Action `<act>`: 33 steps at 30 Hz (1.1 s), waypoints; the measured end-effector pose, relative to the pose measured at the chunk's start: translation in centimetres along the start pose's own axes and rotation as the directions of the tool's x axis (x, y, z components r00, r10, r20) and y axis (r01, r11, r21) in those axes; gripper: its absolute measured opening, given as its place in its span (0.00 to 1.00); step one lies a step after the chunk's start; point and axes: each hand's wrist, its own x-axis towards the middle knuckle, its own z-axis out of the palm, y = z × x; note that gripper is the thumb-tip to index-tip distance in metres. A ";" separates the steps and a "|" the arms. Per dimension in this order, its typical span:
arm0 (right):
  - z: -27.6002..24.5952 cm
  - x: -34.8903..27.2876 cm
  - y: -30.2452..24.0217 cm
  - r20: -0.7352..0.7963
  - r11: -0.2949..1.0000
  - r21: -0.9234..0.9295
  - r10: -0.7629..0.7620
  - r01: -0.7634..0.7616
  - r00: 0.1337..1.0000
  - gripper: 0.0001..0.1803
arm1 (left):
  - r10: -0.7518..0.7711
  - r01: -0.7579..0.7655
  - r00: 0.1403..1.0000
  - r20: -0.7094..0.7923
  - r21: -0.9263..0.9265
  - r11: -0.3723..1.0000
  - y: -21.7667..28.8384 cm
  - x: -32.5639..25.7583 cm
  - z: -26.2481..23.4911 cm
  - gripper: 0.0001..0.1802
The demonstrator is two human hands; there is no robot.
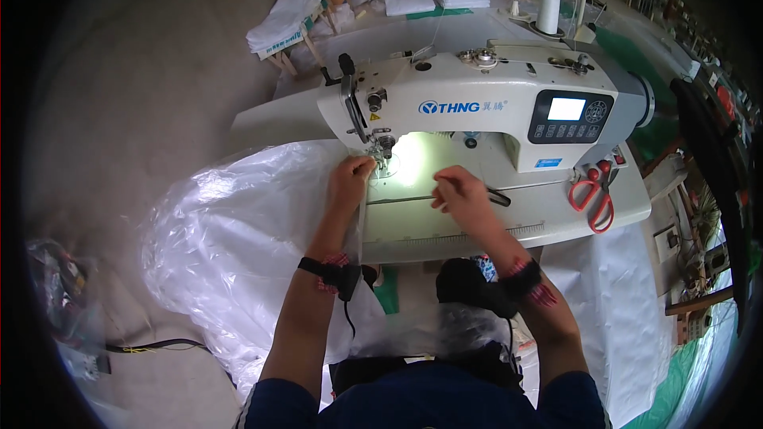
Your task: Sewing together large white plastic sheets using an industrial sewing machine in a manufacturing environment.
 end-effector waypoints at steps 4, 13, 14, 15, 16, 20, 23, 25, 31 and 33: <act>4.2 4.4 2.0 0.044 0.998 0.056 0.007 -0.010 0.999 0.07 | -0.014 0.015 1.000 0.005 -0.050 0.999 0.6 -0.1 -0.4 0.09; 7.2 6.9 4.5 -0.139 0.954 -0.217 -0.242 0.209 0.960 0.06 | 0.104 -0.104 0.994 0.015 0.045 0.994 0.9 -0.5 -1.0 0.10; 7.2 6.8 4.5 -0.138 0.956 -0.192 -0.250 0.222 0.958 0.06 | 0.063 -0.059 0.997 0.054 -0.073 0.996 0.8 -0.6 -1.2 0.10; 7.2 6.7 4.3 -0.110 0.951 -0.202 -0.258 0.233 0.960 0.06 | 0.081 -0.079 0.996 0.022 -0.087 0.993 0.6 -0.7 -1.3 0.10; 7.2 6.6 4.2 -0.122 0.958 -0.202 -0.229 0.202 0.966 0.06 | 0.046 -0.025 0.995 0.084 -0.238 0.971 0.5 -0.9 -1.5 0.10; 7.5 6.3 3.8 -0.146 0.955 -0.238 -0.216 0.178 0.965 0.06 | 0.002 0.053 0.983 0.186 -0.292 0.955 0.4 -1.8 -2.1 0.10; 7.7 6.2 4.0 -0.141 0.962 -0.226 -0.190 0.155 0.972 0.06 | 0.047 0.000 0.985 0.164 -0.274 0.962 0.4 -2.4 -2.2 0.10; 7.7 6.2 4.2 -0.127 0.965 -0.218 -0.176 0.146 0.976 0.06 | 0.089 -0.065 0.990 0.110 -0.203 0.977 0.2 -2.7 -2.2 0.10; 7.5 6.1 4.6 -0.132 0.940 -0.284 -0.235 0.191 0.963 0.06 | 0.152 -0.153 0.987 -0.058 0.001 0.988 -0.5 -3.5 -2.5 0.10; 7.5 6.2 4.7 -0.155 0.960 -0.249 -0.166 0.124 0.974 0.06 | 0.101 -0.095 0.989 -0.107 0.060 0.994 -0.2 -3.6 -2.6 0.10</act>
